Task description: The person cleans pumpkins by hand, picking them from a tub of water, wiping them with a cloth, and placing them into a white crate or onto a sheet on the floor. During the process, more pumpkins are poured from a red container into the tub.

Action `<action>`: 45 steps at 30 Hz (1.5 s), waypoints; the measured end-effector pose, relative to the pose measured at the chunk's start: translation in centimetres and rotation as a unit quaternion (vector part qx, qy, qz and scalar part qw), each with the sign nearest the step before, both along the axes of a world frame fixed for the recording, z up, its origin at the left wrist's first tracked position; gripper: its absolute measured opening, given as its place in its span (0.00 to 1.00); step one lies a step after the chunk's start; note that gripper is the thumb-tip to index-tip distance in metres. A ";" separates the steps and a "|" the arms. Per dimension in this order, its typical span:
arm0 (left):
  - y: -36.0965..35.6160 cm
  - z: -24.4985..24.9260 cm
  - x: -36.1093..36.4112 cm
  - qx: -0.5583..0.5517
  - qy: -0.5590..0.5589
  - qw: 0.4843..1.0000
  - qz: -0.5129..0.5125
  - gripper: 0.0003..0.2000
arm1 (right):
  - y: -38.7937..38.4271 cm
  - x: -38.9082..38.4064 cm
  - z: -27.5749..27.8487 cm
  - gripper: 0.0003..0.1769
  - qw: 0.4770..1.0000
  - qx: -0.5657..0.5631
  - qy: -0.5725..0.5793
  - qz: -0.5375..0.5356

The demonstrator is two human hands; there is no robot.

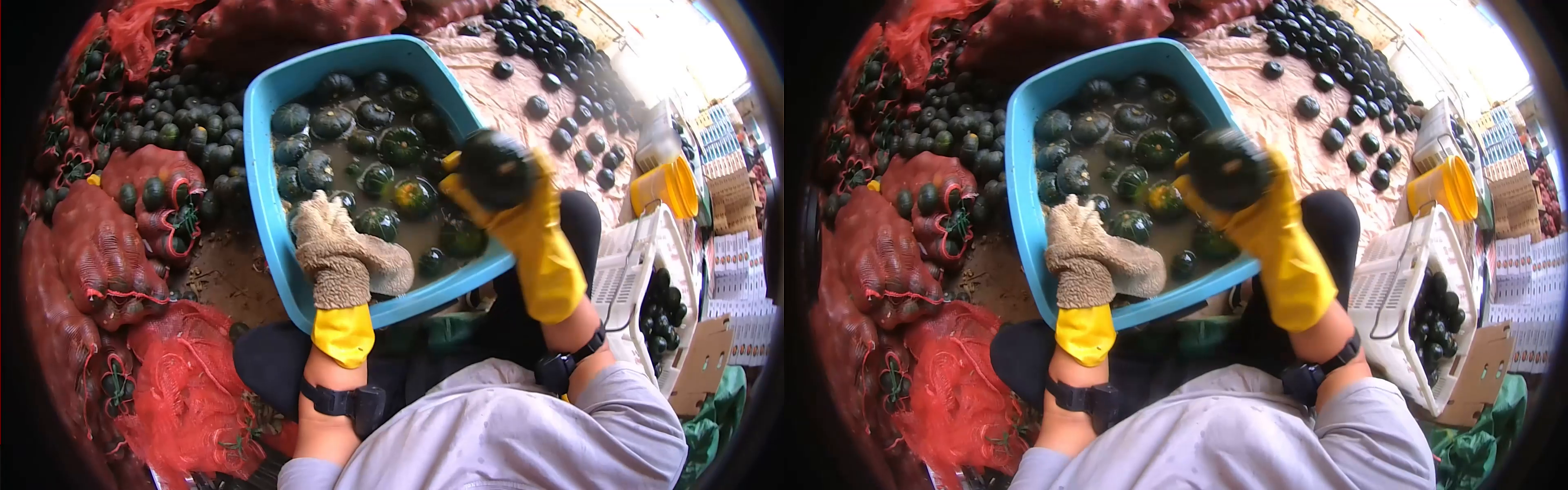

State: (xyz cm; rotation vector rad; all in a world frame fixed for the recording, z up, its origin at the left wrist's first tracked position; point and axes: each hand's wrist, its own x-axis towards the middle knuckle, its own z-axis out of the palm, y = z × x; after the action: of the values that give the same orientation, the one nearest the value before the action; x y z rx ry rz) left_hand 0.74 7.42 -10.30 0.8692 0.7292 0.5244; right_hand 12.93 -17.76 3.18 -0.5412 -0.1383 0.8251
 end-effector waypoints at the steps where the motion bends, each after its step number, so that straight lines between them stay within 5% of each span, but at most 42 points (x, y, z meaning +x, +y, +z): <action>1: 0.8 -2.1 0.3 -0.139 -0.071 0.986 0.062 0.24 | -3.1 1.0 1.5 0.45 0.985 -0.028 -0.032 -0.167; 2: 0.5 -0.5 0.4 -0.214 -0.108 0.968 0.078 0.26 | -6.3 2.0 2.9 0.40 0.939 -0.084 -0.067 -0.328; 3: 0.4 0.5 0.6 -0.287 -0.147 0.942 0.093 0.27 | -11.5 3.3 3.9 0.43 0.926 -0.019 -0.066 -0.371; 6: -0.2 0.6 1.0 -0.173 -0.100 0.979 0.043 0.27 | -22.6 4.8 7.2 0.47 0.863 0.176 -0.061 -0.470; 7: 1.3 -2.7 1.2 -0.232 -0.185 0.955 0.000 0.24 | -23.4 3.9 8.4 0.46 0.834 0.230 -0.050 -0.498; 9: -0.2 -1.4 1.2 -0.169 -0.102 0.980 0.027 0.22 | -22.2 5.3 8.0 0.49 0.802 -0.035 -0.199 -0.563; 10: -0.8 -0.8 1.2 -0.134 -0.060 0.988 0.039 0.21 | -19.0 6.1 5.8 0.34 0.802 -0.127 -0.237 -0.533; 11: -0.9 -0.8 1.6 -0.155 -0.048 0.986 0.032 0.22 | -16.1 5.5 4.2 0.28 0.780 -0.355 -0.364 -0.366; 12: -1.1 -0.7 1.5 -0.133 -0.036 0.990 0.011 0.22 | -13.1 4.8 2.6 0.22 0.648 -0.514 -0.527 -0.194; 13: -1.5 -0.5 1.1 -0.111 -0.024 0.993 -0.008 0.22 | -5.5 1.4 4.6 0.21 0.690 -0.490 -0.532 -0.029; 14: -1.6 0.3 1.2 -0.161 -0.024 0.987 0.012 0.21 | -2.9 0.2 4.7 0.32 0.578 -0.606 -0.533 0.119; 15: -1.8 1.0 1.3 -0.209 -0.023 0.977 0.036 0.21 | -0.8 1.9 0.6 0.47 0.411 -0.658 -0.577 0.253; 17: -1.6 -0.5 1.1 -0.179 -0.031 0.983 0.016 0.20 | 1.1 2.0 -6.1 0.56 0.285 -0.654 -0.557 0.425; 18: -1.4 -1.0 1.0 -0.164 -0.034 0.986 0.009 0.20 | 1.2 0.9 -9.0 0.58 0.248 -0.662 -0.602 0.371; 19: -2.2 2.1 0.9 -0.166 0.014 0.985 0.044 0.20 | 2.0 1.1 -11.3 0.59 0.247 -0.671 -0.589 0.376; 20: -1.9 -1.9 0.6 0.011 0.006 1.000 -0.016 0.20 | 2.7 1.1 -13.1 0.60 0.247 -0.680 -0.575 0.381; 22: -2.2 2.7 1.5 -0.196 0.026 0.979 0.052 0.19 | 2.4 3.5 -16.0 0.57 0.331 -0.608 -0.554 0.462; 23: -2.1 3.3 1.8 -0.207 0.041 0.976 0.048 0.19 | 2.5 4.8 -16.1 0.56 0.370 -0.568 -0.543 0.496; 25: -1.8 3.1 1.5 -0.215 0.046 0.975 0.012 0.27 | 0.5 4.2 -16.5 0.50 0.603 -0.599 -0.390 0.354; 26: -2.0 3.4 1.0 -0.126 0.075 0.987 -0.061 0.31 | 0.3 3.4 -15.3 0.47 0.696 -0.594 -0.296 0.275; 29: -3.0 3.5 0.8 0.005 0.081 0.975 -0.208 0.36 | 1.6 3.2 -11.0 0.44 0.925 -0.295 -0.054 0.232; 32: -2.7 0.8 3.6 -0.129 -0.068 0.968 -0.207 0.23 | 3.8 -1.7 -4.6 0.38 0.944 -0.222 -0.166 0.178; 34: -3.4 0.8 3.8 -0.226 -0.133 0.946 -0.191 0.19 | 5.7 -5.8 -4.6 0.36 0.785 -0.371 -0.490 0.077; 37: -7.3 7.7 1.6 -0.414 -0.128 0.894 -0.115 0.20 | 9.8 -4.2 -7.2 0.38 0.769 -0.499 -0.399 -0.034; 39: -8.5 4.5 1.1 -0.392 -0.184 0.898 -0.081 0.21 | 10.6 -3.4 -8.2 0.39 0.739 -0.525 -0.413 -0.090; 41: -6.6 1.5 0.4 0.036 -0.129 0.985 -0.105 0.28 | 9.3 -6.1 -7.6 0.41 0.770 -0.483 -0.412 -0.065; 42: -5.8 1.0 0.3 0.031 -0.179 0.978 -0.104 0.27 | 8.1 -7.7 -5.9 0.42 0.820 -0.437 -0.368 0.020; 44: -5.3 2.0 0.5 -0.044 -0.281 0.949 -0.136 0.24 | 6.4 -9.1 -6.9 0.43 0.731 -0.336 -0.590 -0.074; 45: -5.6 2.6 0.7 -0.115 -0.324 0.924 -0.167 0.21 | 6.3 -7.2 -7.9 0.42 0.712 -0.332 -0.613 -0.082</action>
State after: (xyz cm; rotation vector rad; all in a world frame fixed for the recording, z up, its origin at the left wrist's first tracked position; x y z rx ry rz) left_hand 1.43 1.81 -7.71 0.5295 0.0270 0.3741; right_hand 5.78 -11.48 -4.67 -1.7288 -1.0340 0.1729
